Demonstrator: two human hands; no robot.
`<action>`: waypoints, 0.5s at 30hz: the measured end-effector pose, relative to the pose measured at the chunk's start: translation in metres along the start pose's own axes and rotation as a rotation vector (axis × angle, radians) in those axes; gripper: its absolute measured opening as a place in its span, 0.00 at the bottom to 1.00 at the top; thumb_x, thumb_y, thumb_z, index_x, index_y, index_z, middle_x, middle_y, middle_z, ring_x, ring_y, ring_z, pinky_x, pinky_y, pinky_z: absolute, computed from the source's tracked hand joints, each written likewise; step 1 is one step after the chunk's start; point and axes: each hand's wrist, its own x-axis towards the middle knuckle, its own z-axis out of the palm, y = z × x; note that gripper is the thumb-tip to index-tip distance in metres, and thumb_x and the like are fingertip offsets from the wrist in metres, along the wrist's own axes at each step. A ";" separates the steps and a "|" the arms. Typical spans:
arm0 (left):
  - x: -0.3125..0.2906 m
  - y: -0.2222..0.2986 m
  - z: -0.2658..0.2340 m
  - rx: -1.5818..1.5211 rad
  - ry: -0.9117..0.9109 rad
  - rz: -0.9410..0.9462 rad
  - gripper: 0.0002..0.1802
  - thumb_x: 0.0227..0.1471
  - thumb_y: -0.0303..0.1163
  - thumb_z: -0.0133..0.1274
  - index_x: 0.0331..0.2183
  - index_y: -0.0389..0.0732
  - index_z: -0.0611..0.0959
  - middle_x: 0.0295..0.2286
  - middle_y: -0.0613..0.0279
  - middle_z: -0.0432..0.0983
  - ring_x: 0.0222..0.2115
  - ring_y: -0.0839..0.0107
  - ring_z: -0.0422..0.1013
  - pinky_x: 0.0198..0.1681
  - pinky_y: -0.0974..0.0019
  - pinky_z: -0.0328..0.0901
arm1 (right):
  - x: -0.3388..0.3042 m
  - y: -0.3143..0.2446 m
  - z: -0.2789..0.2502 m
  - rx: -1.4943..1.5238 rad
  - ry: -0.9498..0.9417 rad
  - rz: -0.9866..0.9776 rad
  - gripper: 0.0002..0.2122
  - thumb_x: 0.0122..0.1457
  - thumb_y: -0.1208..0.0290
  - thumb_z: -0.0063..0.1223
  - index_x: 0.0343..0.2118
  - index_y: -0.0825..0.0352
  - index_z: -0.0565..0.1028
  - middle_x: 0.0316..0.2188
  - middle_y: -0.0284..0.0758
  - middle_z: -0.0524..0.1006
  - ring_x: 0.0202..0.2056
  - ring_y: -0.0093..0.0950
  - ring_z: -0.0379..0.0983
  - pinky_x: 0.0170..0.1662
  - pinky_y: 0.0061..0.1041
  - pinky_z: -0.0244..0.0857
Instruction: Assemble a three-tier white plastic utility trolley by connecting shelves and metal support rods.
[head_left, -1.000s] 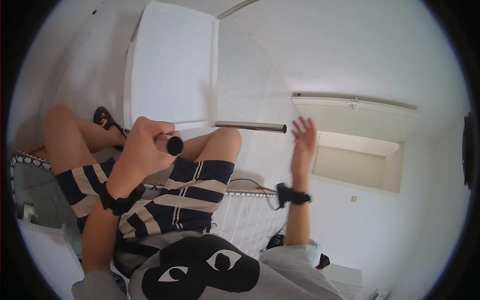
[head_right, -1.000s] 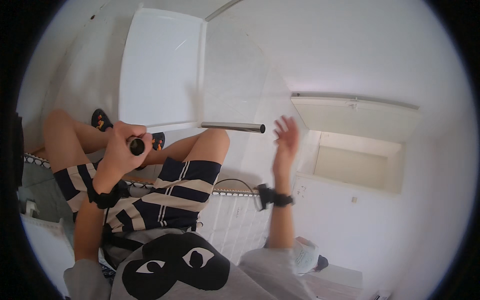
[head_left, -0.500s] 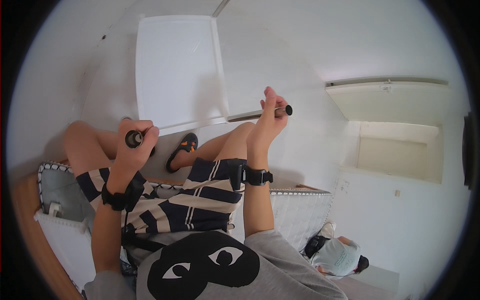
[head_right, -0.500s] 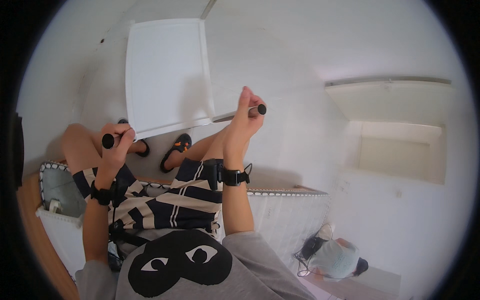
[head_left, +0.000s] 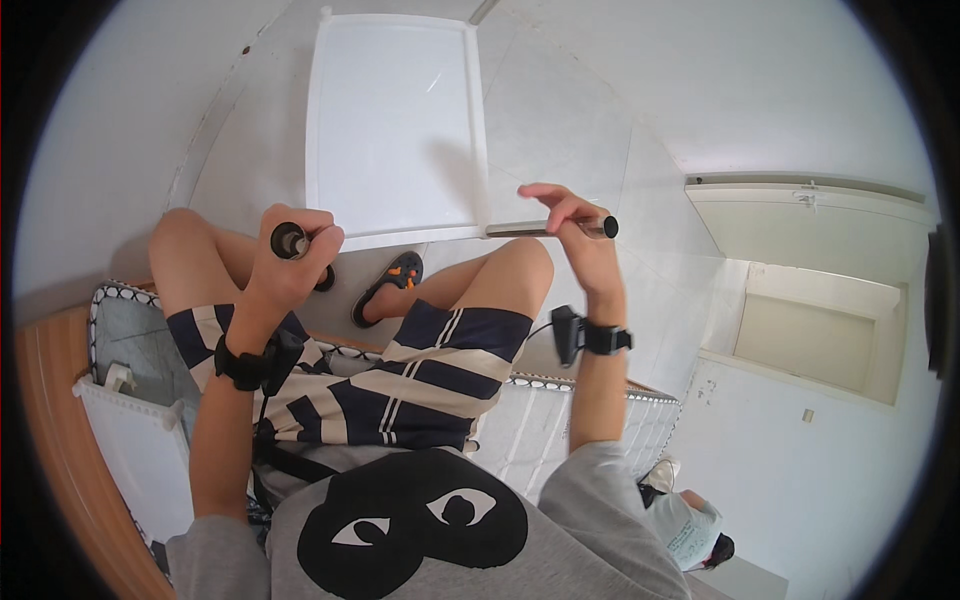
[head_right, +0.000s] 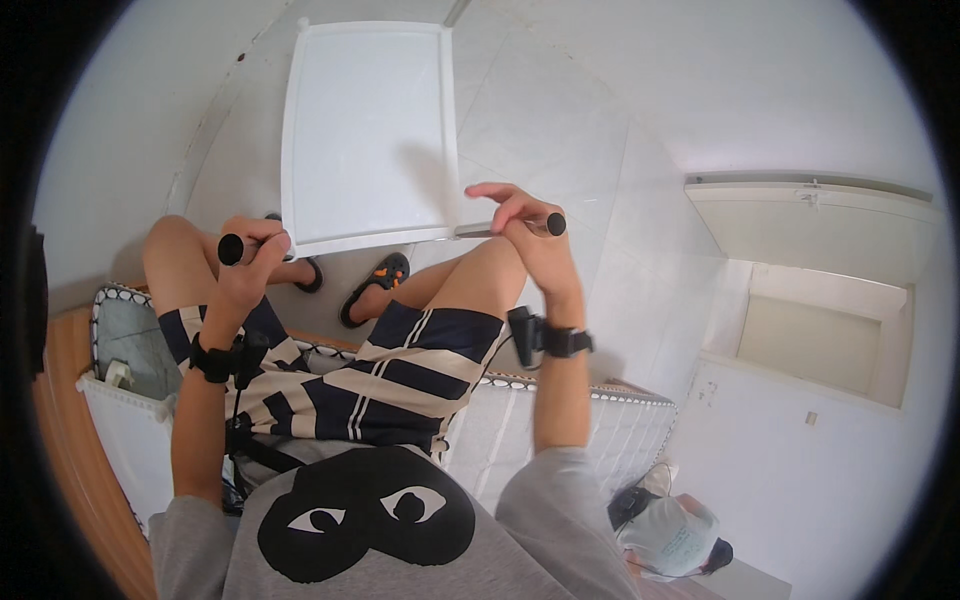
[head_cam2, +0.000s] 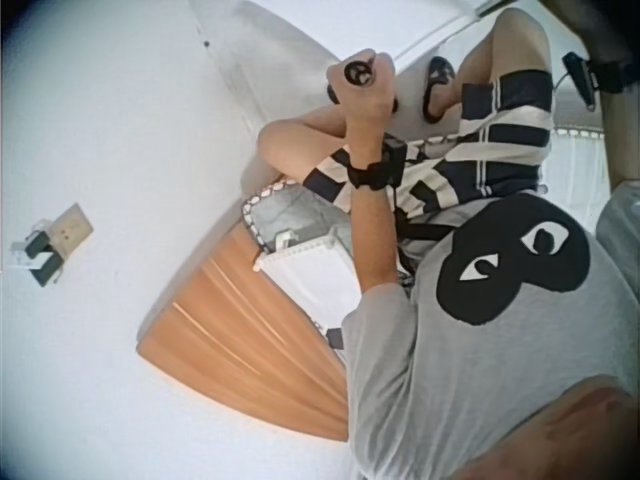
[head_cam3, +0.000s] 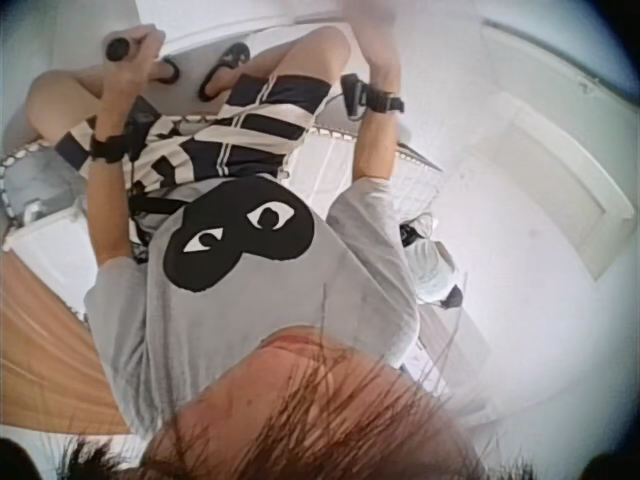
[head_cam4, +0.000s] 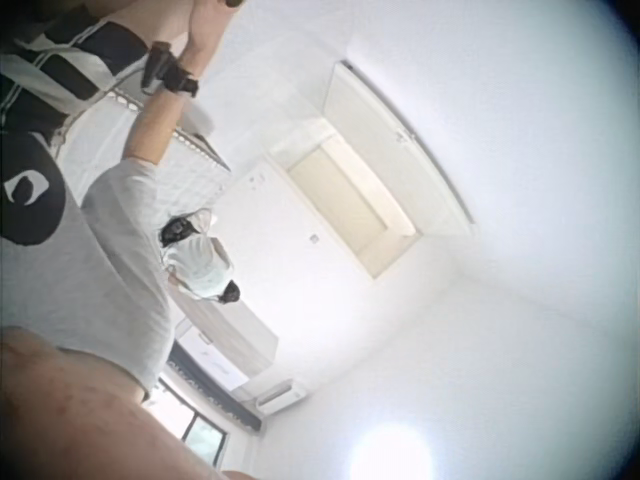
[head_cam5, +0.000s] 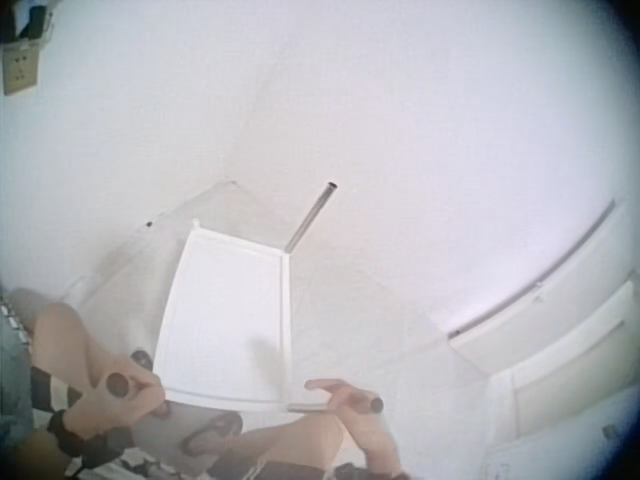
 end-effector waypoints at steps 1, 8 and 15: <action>0.000 -0.002 0.000 -0.001 0.000 -0.001 0.18 0.46 0.24 0.49 0.13 0.34 0.60 0.10 0.69 0.49 0.13 0.82 0.47 0.16 0.69 0.43 | 0.003 -0.007 -0.010 -0.036 -0.227 0.090 0.08 0.49 0.84 0.45 0.19 0.65 0.71 0.44 0.45 0.76 0.53 0.40 0.68 0.58 0.36 0.57; 0.003 -0.012 -0.002 -0.013 -0.011 -0.012 0.17 0.44 0.24 0.49 0.13 0.33 0.60 0.11 0.66 0.48 0.14 0.81 0.46 0.16 0.68 0.43 | 0.017 -0.002 -0.009 0.109 -0.290 0.073 0.09 0.50 0.80 0.52 0.34 0.67 0.77 0.45 0.45 0.75 0.54 0.41 0.66 0.60 0.39 0.55; 0.004 -0.005 -0.002 0.003 -0.040 -0.068 0.17 0.44 0.24 0.49 0.13 0.33 0.61 0.11 0.66 0.46 0.14 0.80 0.46 0.16 0.68 0.43 | -0.001 0.029 0.108 -0.231 0.987 0.277 0.14 0.61 0.64 0.49 0.39 0.73 0.71 0.33 0.39 0.77 0.38 0.29 0.74 0.41 0.26 0.65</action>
